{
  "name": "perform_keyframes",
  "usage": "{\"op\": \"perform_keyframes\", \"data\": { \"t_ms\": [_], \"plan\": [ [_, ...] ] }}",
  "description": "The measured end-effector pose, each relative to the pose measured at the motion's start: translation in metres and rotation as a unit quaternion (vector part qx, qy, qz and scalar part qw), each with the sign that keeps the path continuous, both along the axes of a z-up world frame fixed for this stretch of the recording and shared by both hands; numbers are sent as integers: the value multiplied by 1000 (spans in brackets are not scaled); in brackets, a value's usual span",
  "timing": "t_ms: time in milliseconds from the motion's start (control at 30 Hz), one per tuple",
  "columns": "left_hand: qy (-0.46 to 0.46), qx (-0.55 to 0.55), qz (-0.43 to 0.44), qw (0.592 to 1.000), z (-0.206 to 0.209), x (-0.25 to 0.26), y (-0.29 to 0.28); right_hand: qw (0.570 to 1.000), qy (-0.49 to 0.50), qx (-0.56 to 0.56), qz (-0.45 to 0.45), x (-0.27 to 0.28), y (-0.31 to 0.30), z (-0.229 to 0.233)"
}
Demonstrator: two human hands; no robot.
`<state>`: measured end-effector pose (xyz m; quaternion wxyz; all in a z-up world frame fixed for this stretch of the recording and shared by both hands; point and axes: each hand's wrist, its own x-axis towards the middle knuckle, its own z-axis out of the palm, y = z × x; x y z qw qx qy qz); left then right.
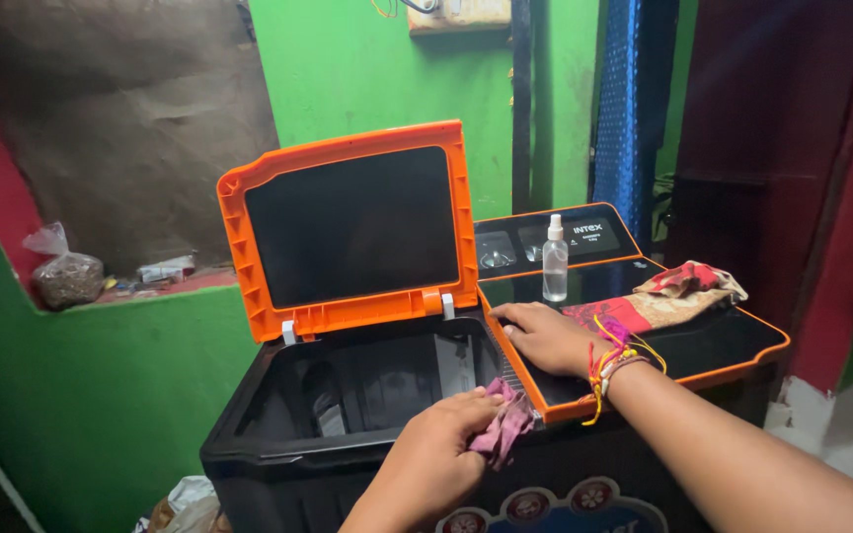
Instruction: The person wipes the inside of an orange plastic lid and the top surface of a black electronic device using a patterned cloth and a pink cloth. The person switches between cloths and wipes different sections of the device's top surface.
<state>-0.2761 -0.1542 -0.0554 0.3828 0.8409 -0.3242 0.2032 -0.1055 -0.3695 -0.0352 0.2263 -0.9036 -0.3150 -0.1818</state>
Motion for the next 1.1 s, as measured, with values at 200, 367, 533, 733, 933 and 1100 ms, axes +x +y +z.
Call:
{"op": "perform_keyframes", "data": {
  "t_ms": [200, 367, 533, 733, 933, 1100],
  "plan": [
    [116, 114, 109, 981, 22, 21, -25, 999, -29, 7, -17, 3, 0, -12],
    [181, 100, 150, 967, 33, 23, -35, 1000, -17, 17, -12, 0, -3, -10],
    [11, 50, 128, 990, 15, 2, -31, 1000, -20, 17, 5, 1, -2, -7],
    [-126, -8, 142, 982, -27, -7, 22, 1000, -11, -10, 9, -13, -3, -2],
    [-228, 11, 228, 947, -28, -23, 140, 999, 20, -41, -27, -29, 1, 6],
    [-239, -12, 433, 869, -41, -25, 108, 996, -5, -70, -57, -31, 7, 6]
  ]
}}
